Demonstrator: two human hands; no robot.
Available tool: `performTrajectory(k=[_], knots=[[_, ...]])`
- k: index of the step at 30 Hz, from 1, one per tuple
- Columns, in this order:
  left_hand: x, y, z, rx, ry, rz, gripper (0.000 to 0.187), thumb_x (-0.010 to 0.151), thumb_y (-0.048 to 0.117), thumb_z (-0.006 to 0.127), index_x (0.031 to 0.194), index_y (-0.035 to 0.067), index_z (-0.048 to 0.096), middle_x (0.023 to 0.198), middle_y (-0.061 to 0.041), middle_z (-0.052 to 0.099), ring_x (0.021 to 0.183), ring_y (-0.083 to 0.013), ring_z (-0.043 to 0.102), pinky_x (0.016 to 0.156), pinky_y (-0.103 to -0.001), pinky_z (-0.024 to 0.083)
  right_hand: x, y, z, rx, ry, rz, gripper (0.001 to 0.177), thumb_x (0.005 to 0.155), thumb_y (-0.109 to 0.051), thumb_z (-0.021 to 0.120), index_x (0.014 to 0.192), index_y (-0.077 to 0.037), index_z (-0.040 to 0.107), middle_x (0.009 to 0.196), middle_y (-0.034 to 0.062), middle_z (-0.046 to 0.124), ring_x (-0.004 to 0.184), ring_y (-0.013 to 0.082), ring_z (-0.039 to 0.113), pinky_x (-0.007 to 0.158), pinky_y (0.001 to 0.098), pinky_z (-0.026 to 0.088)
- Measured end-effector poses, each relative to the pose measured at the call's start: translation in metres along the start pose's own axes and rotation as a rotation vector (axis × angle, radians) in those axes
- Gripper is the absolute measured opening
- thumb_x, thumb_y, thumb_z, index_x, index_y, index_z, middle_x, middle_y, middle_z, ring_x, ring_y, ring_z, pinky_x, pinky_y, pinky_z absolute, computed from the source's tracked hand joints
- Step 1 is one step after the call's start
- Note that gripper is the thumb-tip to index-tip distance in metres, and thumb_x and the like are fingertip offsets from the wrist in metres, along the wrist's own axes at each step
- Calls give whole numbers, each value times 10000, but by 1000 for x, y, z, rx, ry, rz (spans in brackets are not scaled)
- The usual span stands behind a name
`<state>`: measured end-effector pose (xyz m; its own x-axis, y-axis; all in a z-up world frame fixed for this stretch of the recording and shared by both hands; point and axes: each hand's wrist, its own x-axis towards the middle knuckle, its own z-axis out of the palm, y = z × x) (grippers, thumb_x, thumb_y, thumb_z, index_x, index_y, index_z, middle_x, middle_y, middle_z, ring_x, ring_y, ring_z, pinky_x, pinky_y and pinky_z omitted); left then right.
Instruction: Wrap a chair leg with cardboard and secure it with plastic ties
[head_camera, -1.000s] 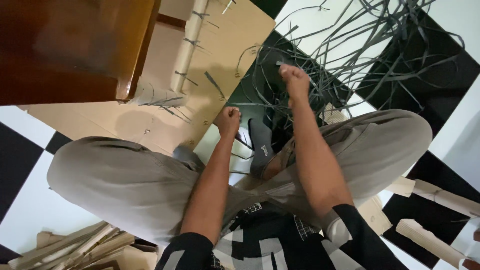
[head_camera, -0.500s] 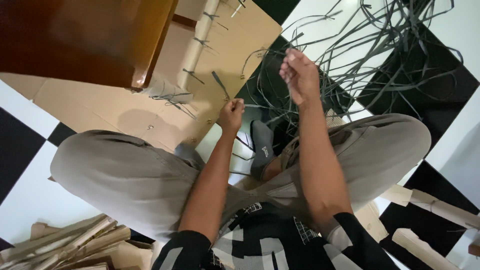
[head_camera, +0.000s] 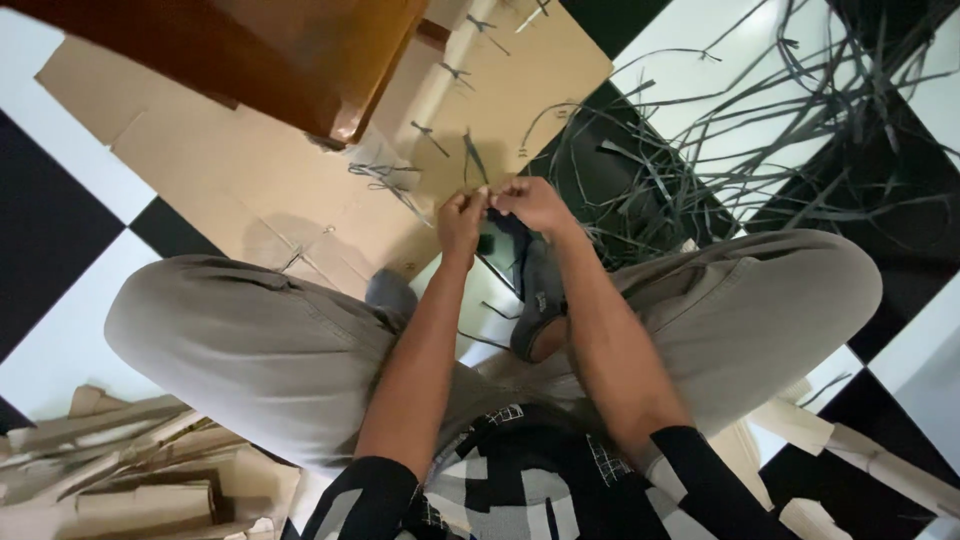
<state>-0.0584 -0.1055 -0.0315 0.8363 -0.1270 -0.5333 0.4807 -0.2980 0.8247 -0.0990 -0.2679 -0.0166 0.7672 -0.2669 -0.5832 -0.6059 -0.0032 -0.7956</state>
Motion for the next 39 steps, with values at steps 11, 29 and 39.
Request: performTrajectory(k=[11, 29, 39], knots=[[68, -74, -43, 85, 576, -104, 254, 929, 433, 622, 1063, 256, 745, 1045, -46, 750, 1101, -303, 699, 984, -450, 539, 8, -2, 37, 275, 238, 237, 217, 882, -260, 665, 992, -82, 722, 669, 19, 566, 513, 131, 455, 419, 252, 309], [79, 41, -137, 40, 524, 127, 141, 909, 262, 653, 811, 159, 654, 753, -54, 700, 762, -271, 673, 675, -412, 537, 82, -38, 111, 40, 77, -155, 194, 936, -263, 739, 1097, -156, 734, 741, -6, 703, 716, 138, 639, 720, 366, 527], [107, -3, -154, 505, 512, 148, 190, 800, 357, 741, 747, 175, 730, 700, -52, 718, 789, -330, 714, 749, -466, 564, 67, -60, 105, -56, 54, -285, 187, 974, -218, 675, 985, -43, 742, 780, 130, 719, 722, 250, 623, 730, 475, 515]])
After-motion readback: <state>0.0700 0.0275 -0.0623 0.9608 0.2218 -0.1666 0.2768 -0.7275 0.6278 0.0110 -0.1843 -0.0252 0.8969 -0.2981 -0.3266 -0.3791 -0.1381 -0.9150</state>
